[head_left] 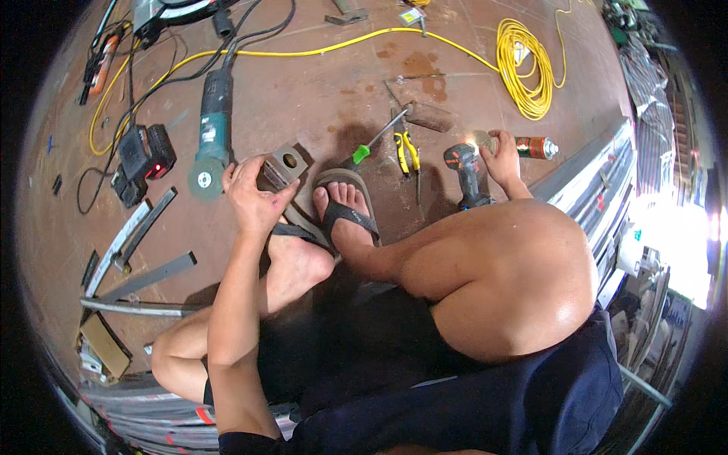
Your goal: The person sits on the floor and assembles a small metal component using a hammer, screwdriver, and cordless drill. They repeatedly strike, tighten, and inspect the part while a coworker works nearby.
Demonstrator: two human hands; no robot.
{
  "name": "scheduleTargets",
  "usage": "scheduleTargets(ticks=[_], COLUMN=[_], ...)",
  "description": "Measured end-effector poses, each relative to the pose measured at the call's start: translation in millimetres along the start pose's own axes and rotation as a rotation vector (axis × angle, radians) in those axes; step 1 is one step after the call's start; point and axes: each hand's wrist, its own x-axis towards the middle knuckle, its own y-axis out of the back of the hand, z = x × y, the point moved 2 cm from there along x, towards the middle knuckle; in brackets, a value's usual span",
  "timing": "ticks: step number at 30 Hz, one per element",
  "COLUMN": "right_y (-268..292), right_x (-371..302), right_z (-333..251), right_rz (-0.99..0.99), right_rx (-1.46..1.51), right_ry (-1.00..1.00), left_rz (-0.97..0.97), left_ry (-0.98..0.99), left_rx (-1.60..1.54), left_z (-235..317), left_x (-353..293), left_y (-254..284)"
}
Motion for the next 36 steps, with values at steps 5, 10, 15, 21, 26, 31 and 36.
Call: scheduleTargets(ticks=[5,10,15,21,26,31,36], right_y=[-4,-25,-36,-13,46,62,47], right_x=[-28,-37,-50,-30,18,39,31], right_z=[34,-10,-46,-71,-134,-205,-263], right_rz=[-0.375,-0.461,-0.261,-0.006,0.055,-0.227,-0.500], right_rx=[0.184,0.297,0.321,0.150,0.352,0.566,0.636], right_ry=[-0.209,-0.323,-0.225,-0.207,-0.034,0.097,0.292], left_rz=[-0.176,-0.419,-0.508,-0.435,-0.371,-0.400,-0.491], left_ry=[0.020,0.020,0.029,0.046,0.183,-0.025,-0.041], left_rx=[0.047,0.197,0.319,-0.105,-0.366,0.220,0.485], left_z=[-12,-13,-15,-6,4,5,3], left_x=[14,18,17,38,56,49,47], left_y=[-27,-32,-28,-50,-88,-74,-40])
